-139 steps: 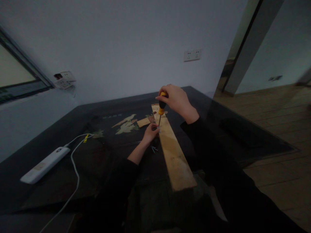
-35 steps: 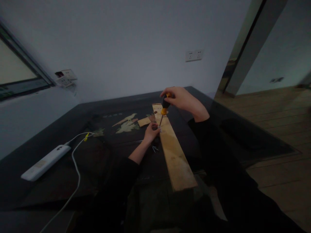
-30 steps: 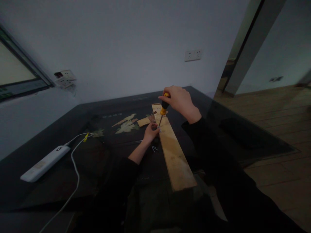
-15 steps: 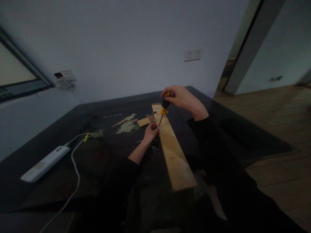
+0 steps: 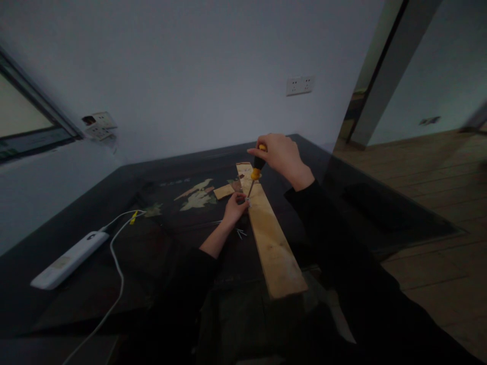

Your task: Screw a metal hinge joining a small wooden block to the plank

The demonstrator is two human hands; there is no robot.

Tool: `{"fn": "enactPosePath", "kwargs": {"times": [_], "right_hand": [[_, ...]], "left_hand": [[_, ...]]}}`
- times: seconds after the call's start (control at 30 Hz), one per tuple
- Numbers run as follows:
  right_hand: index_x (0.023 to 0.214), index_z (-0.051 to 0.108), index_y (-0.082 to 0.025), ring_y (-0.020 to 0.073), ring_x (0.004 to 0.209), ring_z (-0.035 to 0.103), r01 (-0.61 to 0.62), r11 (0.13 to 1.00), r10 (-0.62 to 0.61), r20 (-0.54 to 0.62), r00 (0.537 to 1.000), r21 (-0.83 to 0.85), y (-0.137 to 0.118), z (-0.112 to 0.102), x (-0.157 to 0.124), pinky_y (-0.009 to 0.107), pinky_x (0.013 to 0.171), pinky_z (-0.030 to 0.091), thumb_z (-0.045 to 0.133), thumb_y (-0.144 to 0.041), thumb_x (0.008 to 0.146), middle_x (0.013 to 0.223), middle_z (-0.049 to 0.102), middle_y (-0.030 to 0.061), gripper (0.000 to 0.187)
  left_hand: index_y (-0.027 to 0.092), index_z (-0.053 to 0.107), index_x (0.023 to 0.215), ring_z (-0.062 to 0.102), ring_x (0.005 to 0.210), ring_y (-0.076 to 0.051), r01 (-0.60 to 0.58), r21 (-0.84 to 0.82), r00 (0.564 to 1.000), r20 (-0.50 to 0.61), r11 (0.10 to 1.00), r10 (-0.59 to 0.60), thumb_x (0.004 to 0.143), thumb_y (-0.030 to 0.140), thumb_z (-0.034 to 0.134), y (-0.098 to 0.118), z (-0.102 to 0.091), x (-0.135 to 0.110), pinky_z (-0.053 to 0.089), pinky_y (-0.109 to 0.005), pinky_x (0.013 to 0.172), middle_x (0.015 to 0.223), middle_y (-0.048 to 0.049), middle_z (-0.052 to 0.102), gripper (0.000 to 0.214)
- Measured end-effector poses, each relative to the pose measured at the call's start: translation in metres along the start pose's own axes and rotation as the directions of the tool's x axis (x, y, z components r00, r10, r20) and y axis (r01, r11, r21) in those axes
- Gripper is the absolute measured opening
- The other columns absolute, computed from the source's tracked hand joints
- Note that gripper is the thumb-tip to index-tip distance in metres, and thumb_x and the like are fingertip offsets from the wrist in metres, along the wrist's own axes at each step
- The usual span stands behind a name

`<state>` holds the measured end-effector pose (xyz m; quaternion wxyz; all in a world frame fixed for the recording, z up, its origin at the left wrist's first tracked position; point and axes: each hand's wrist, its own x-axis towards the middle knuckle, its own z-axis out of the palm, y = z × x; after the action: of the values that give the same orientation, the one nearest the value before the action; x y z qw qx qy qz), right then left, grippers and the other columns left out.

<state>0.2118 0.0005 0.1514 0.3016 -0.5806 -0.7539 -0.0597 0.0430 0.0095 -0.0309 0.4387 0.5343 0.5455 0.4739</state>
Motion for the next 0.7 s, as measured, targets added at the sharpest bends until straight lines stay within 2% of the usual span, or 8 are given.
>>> {"fn": "enactPosePath", "kwargs": {"times": [0.1, 0.23, 0.37, 0.47, 0.57, 0.63, 0.7], "right_hand": [[0.096, 0.071, -0.017, 0.0226, 0.085, 0.06, -0.006, 1.0, 0.006, 0.003, 1.0, 0.021, 0.001, 0.0, 0.001, 0.032, 0.07, 0.04, 0.056, -0.05, 0.087, 0.096, 0.069, 0.0119, 0.037], [0.109, 0.067, -0.018, 0.0176, 0.082, 0.059, 0.114, 0.975, -0.131, 0.079, 0.988, 0.192, 0.01, -0.008, 0.002, 0.029, 0.07, 0.041, 0.061, -0.035, 0.086, 0.101, 0.067, 0.009, 0.029], [0.109, 0.067, -0.017, 0.0152, 0.078, 0.058, 0.146, 0.954, -0.192, 0.158, 0.969, 0.262, 0.014, -0.013, 0.002, 0.027, 0.068, 0.041, 0.059, -0.023, 0.085, 0.097, 0.067, 0.0073, 0.026], [0.102, 0.068, -0.017, 0.0181, 0.081, 0.059, 0.085, 0.985, -0.1, 0.091, 0.991, 0.148, 0.01, -0.009, 0.001, 0.029, 0.069, 0.04, 0.059, -0.032, 0.086, 0.095, 0.067, 0.009, 0.023], [0.097, 0.068, -0.016, 0.0215, 0.082, 0.059, -0.049, 0.998, 0.049, 0.007, 0.999, 0.027, 0.004, 0.0, 0.002, 0.032, 0.069, 0.04, 0.057, -0.047, 0.087, 0.092, 0.067, 0.012, 0.035], [0.095, 0.068, -0.015, 0.0215, 0.08, 0.059, -0.069, 0.997, 0.069, 0.001, 0.998, 0.034, 0.003, 0.003, 0.004, 0.032, 0.069, 0.04, 0.055, -0.05, 0.088, 0.089, 0.067, 0.0125, 0.038], [0.095, 0.069, -0.014, 0.0194, 0.078, 0.059, -0.028, 0.992, 0.023, 0.037, 0.999, 0.119, 0.006, 0.004, 0.005, 0.031, 0.068, 0.041, 0.056, -0.046, 0.088, 0.088, 0.067, 0.0115, 0.035]], "left_hand": [[0.016, 0.059, 0.091, 0.065, 0.072, -0.015, -0.019, 0.038, 1.0, -0.006, 0.999, 0.019, 0.07, 0.015, 0.073, -0.001, -0.001, 0.001, 0.056, -0.028, 0.066, 0.097, -0.0073, 0.068, 0.025], [0.016, 0.059, 0.092, 0.065, 0.073, -0.015, -0.021, 0.047, 1.0, 0.004, 0.999, 0.021, 0.071, 0.015, 0.071, -0.001, -0.002, 0.001, 0.055, -0.028, 0.067, 0.098, -0.0073, 0.068, 0.024], [0.016, 0.058, 0.092, 0.064, 0.07, -0.014, -0.006, 0.032, 1.0, 0.012, 0.999, 0.006, 0.072, 0.015, 0.07, -0.002, -0.002, 0.001, 0.054, -0.028, 0.065, 0.097, -0.0067, 0.067, 0.023], [0.017, 0.059, 0.09, 0.065, 0.073, -0.015, -0.016, 0.039, 1.0, -0.002, 0.999, 0.016, 0.07, 0.016, 0.072, -0.002, -0.002, 0.002, 0.054, -0.028, 0.068, 0.096, -0.0059, 0.067, 0.024], [0.017, 0.059, 0.089, 0.065, 0.076, -0.016, -0.029, 0.056, 1.0, -0.01, 0.998, 0.03, 0.07, 0.016, 0.073, -0.002, -0.001, 0.001, 0.054, -0.029, 0.071, 0.096, -0.0061, 0.067, 0.024], [0.016, 0.059, 0.091, 0.066, 0.076, -0.016, -0.03, 0.058, 1.0, 0.001, 0.998, 0.03, 0.071, 0.016, 0.071, -0.001, -0.001, 0.001, 0.054, -0.029, 0.07, 0.097, -0.0068, 0.068, 0.023], [0.016, 0.058, 0.092, 0.066, 0.075, -0.016, -0.03, 0.062, 1.0, 0.011, 0.998, 0.029, 0.074, 0.016, 0.069, -0.001, -0.001, 0.001, 0.054, -0.028, 0.068, 0.099, -0.0075, 0.067, 0.021]]}}
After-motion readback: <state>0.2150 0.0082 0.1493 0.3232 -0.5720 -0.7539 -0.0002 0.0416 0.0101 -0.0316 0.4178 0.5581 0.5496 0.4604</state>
